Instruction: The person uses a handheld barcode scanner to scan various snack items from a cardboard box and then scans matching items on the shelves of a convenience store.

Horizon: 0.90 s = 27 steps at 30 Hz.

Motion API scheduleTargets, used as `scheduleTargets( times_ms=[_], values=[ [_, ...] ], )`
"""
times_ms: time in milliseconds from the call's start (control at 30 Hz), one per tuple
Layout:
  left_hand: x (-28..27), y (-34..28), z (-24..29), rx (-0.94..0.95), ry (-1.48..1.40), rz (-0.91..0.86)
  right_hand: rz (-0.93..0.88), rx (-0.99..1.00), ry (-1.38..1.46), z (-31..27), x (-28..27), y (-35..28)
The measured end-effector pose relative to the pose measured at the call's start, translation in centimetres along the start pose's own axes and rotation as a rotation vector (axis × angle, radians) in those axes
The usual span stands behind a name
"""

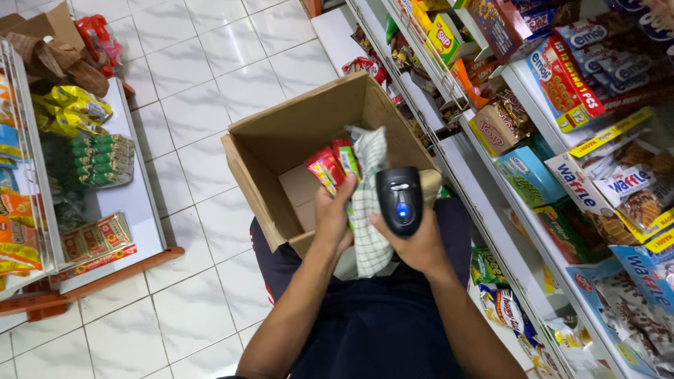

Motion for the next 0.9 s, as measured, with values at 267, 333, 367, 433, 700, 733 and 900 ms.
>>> scheduleTargets(
  times_ms=[267,333,367,433,700,733,900],
  values=[
    [-0.2,-1.1,-1.9,-0.069,0.19,-0.021,0.227,-0.142,0.014,-0.2,-0.5,-0.7],
    [0.0,-1.1,-2.5,-0.112,0.14,-0.062,0.231,-0.345,-0.069,-2.2,-0.6,-0.7],
    [-0.7,-0.8,-2.2,-0.122,0.15,-0.037,0.212,-0.336,-0.145,-2.4,-0.8,-0.6],
    [-1.6,-0.4,-1.5,-0.126,0.152,0.017,0.174,-0.329,-0.292,-3.0,-2.2,0.1],
    [-2.7,0.5,-0.1,-0.125,0.137,0.056,-0.135,-0.196,-0.621,-0.7,-4.2,2.9],
    [-2.6,0.2,-0.7,-0.156,0.135,0.043,-0.171,-0.232,-0.645,-0.2,-3.6,2.7],
    [-1.6,0.5,-2.6,-0.186,0.172,-0.002,-0.04,-0.21,-0.543,0.8,-5.2,2.1]
  ],
)
Point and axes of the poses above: each hand's wrist, its own y-axis towards the middle knuckle, its own x-axis out of the palm, z = x × y, the point moved 10 cm from there along y, towards the middle knuckle, and after that the axes turned 2 degrees about z, right-handed, at the moved point
